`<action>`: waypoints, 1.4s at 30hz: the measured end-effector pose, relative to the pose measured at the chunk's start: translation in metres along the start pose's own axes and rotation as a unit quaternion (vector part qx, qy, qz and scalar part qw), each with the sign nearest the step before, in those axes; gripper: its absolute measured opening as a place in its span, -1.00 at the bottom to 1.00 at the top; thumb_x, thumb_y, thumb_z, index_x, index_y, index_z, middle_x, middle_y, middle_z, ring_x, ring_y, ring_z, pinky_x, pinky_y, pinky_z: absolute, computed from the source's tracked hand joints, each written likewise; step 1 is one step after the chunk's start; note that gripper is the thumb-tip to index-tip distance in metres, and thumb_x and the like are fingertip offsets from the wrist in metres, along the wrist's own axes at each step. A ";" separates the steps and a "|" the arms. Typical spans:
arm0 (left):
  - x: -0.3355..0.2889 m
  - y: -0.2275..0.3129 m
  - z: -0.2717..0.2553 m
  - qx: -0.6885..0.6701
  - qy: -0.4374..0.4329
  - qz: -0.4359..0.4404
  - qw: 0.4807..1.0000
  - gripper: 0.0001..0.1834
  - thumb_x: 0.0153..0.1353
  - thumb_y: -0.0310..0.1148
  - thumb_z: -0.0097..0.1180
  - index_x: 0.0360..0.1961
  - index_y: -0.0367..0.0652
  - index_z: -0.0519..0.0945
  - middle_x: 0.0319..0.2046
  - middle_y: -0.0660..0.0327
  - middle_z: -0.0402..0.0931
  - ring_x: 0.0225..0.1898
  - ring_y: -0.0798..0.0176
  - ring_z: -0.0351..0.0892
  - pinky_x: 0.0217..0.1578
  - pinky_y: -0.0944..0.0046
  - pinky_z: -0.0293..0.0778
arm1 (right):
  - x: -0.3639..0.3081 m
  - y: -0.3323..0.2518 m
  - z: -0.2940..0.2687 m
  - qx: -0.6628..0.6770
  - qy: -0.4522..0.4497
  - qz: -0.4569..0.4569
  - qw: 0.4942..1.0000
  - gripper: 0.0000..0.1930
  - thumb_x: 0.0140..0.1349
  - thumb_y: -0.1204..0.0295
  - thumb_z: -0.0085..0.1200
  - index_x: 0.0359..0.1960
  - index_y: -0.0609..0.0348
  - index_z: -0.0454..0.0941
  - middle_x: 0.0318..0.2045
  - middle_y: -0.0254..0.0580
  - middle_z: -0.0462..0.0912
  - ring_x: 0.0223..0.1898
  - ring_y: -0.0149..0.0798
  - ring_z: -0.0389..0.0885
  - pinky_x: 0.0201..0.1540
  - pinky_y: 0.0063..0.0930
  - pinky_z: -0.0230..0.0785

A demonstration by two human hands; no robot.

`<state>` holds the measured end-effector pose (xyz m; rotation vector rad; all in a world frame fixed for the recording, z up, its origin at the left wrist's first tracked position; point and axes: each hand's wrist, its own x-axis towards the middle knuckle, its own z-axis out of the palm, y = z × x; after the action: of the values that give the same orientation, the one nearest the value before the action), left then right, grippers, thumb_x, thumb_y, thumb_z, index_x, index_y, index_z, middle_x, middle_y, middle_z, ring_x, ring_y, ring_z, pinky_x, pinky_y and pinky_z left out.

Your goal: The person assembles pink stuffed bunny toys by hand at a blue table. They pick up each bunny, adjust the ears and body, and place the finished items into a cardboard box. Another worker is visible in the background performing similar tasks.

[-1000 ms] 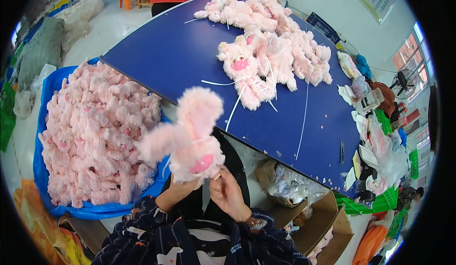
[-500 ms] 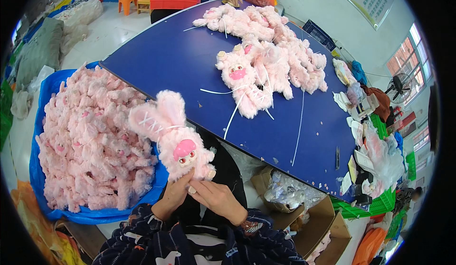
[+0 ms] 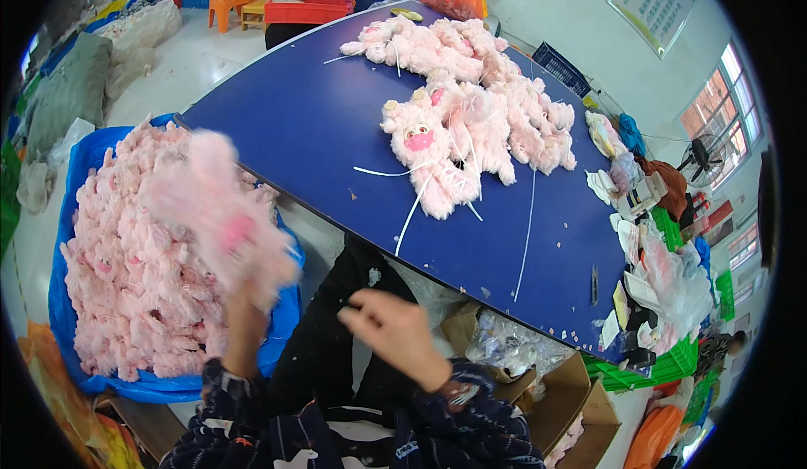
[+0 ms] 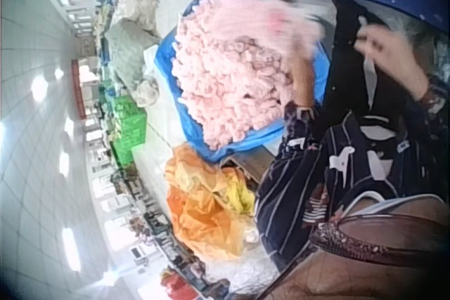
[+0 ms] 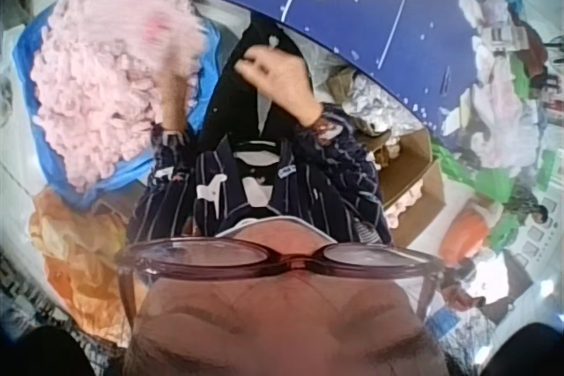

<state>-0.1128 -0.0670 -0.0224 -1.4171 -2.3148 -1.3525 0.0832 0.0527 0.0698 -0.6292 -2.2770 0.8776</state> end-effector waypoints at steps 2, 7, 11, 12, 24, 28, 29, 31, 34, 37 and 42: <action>0.025 -0.037 -0.019 -0.595 0.225 -0.148 0.757 -0.51 0.26 -0.24 -0.19 0.16 -0.27 0.19 0.10 0.02 0.28 0.13 0.07 0.24 0.11 0.12 0.21 | 0.029 0.009 -0.030 -0.083 0.057 -0.015 0.995 -0.80 0.02 0.32 0.15 -0.36 0.14 0.51 -0.62 -0.23 0.49 -0.63 -0.27 0.50 -0.57 -0.45 0.35; 0.046 -0.017 -0.031 -0.811 0.194 -0.208 0.511 -0.56 0.26 -0.20 -0.18 0.09 -0.22 0.25 0.03 0.08 0.31 0.04 0.13 0.33 0.03 0.17 0.34 | 0.082 0.067 -0.049 -0.291 0.123 0.033 0.948 -0.70 0.05 0.39 0.05 -0.17 0.22 0.38 -0.32 -0.03 0.48 -0.44 -0.01 0.53 -0.43 -0.23 0.39; 0.001 0.008 0.029 -0.719 -0.046 -0.343 0.603 -0.67 0.21 -0.27 -0.09 -0.03 -0.16 0.36 -0.22 0.15 0.45 -0.19 0.23 0.48 -0.30 0.25 0.47 | 0.093 0.104 -0.051 -0.363 0.094 0.029 0.926 -0.75 0.03 0.47 -0.02 -0.22 0.23 0.39 -0.38 -0.01 0.48 -0.47 0.02 0.52 -0.47 -0.21 0.39; -0.003 0.022 0.034 -0.710 -0.094 -0.344 0.606 -0.67 0.22 -0.27 -0.09 -0.03 -0.17 0.35 -0.22 0.15 0.46 -0.21 0.23 0.49 -0.30 0.27 0.47 | 0.093 0.105 -0.051 -0.355 0.080 0.011 0.931 -0.74 0.02 0.49 -0.02 -0.20 0.23 0.41 -0.40 -0.02 0.48 -0.48 0.02 0.52 -0.48 -0.21 0.38; 0.020 0.055 0.069 -0.761 -0.279 -0.311 0.497 -0.21 0.19 0.25 -0.43 0.20 -0.21 0.08 0.09 -0.01 0.23 0.03 0.00 0.36 -0.15 0.14 0.45 | -0.028 0.061 -0.124 -0.166 0.254 0.117 0.946 -0.73 0.09 0.57 0.01 -0.12 0.26 0.43 -0.29 -0.11 0.53 -0.43 -0.32 0.54 -0.45 -0.51 0.40; 0.033 0.072 0.071 -0.658 -0.204 -0.276 0.670 -0.49 0.23 0.00 -0.25 0.02 -0.18 0.29 -0.02 0.10 0.32 -0.09 0.19 0.41 -0.17 0.19 0.44 | -0.087 0.070 -0.108 0.117 0.106 0.251 0.955 -0.76 0.16 0.53 0.00 -0.12 0.29 0.44 -0.21 -0.20 0.53 -0.41 -0.48 0.52 -0.45 -0.63 0.39; 0.039 0.077 0.068 -0.606 -0.180 -0.251 0.733 -0.57 0.22 -0.12 -0.17 0.01 -0.17 0.30 -0.04 0.13 0.33 -0.10 0.22 0.40 -0.15 0.20 0.43 | -0.094 0.071 -0.095 0.162 0.076 0.258 0.950 -0.74 0.17 0.51 -0.01 -0.09 0.28 0.42 -0.20 -0.18 0.53 -0.40 -0.48 0.53 -0.44 -0.64 0.39; 0.045 0.092 0.064 -0.564 -0.177 -0.193 0.784 -0.62 0.18 -0.33 -0.08 0.02 -0.18 0.29 -0.09 0.19 0.35 -0.09 0.29 0.36 -0.13 0.25 0.42 | -0.095 0.071 -0.062 0.247 0.065 0.250 0.934 -0.68 0.20 0.48 -0.06 -0.01 0.27 0.34 -0.25 -0.16 0.54 -0.42 -0.44 0.53 -0.43 -0.64 0.39; 0.027 0.105 0.083 -0.363 -0.362 0.059 0.857 -0.36 0.03 -0.25 0.19 0.10 -0.18 0.19 -0.05 0.20 0.31 -0.03 0.28 0.33 -0.07 0.24 0.35 | -0.086 0.084 -0.023 0.355 0.087 0.261 0.893 -0.58 0.22 0.47 -0.07 0.11 0.26 0.18 -0.36 -0.19 0.52 -0.45 -0.43 0.51 -0.44 -0.63 0.38; -0.026 0.116 0.115 -0.338 -0.174 -0.001 0.925 -0.48 -0.03 -0.40 0.25 -0.02 -0.25 0.37 -0.09 0.14 0.40 -0.09 0.22 0.40 0.02 0.24 0.28 | -0.088 0.083 -0.006 0.404 0.078 0.270 0.870 -0.49 0.21 0.46 -0.04 0.16 0.25 0.06 -0.47 -0.26 0.45 -0.49 -0.46 0.48 -0.47 -0.64 0.37; -0.018 0.127 0.085 -0.494 -0.289 -0.121 0.811 -0.70 0.14 -0.48 0.01 -0.07 -0.26 0.40 -0.12 0.21 0.42 -0.10 0.31 0.41 -0.03 0.32 0.32 | -0.098 0.087 -0.022 0.335 0.064 0.290 0.894 -0.46 0.09 0.40 0.13 0.09 0.23 0.19 -0.50 -0.27 0.45 -0.50 -0.44 0.47 -0.48 -0.61 0.36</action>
<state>0.0221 0.0045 -0.0022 -2.0407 -2.1705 -2.8157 0.1849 0.0600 -0.0154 -1.0055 -1.5035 1.7354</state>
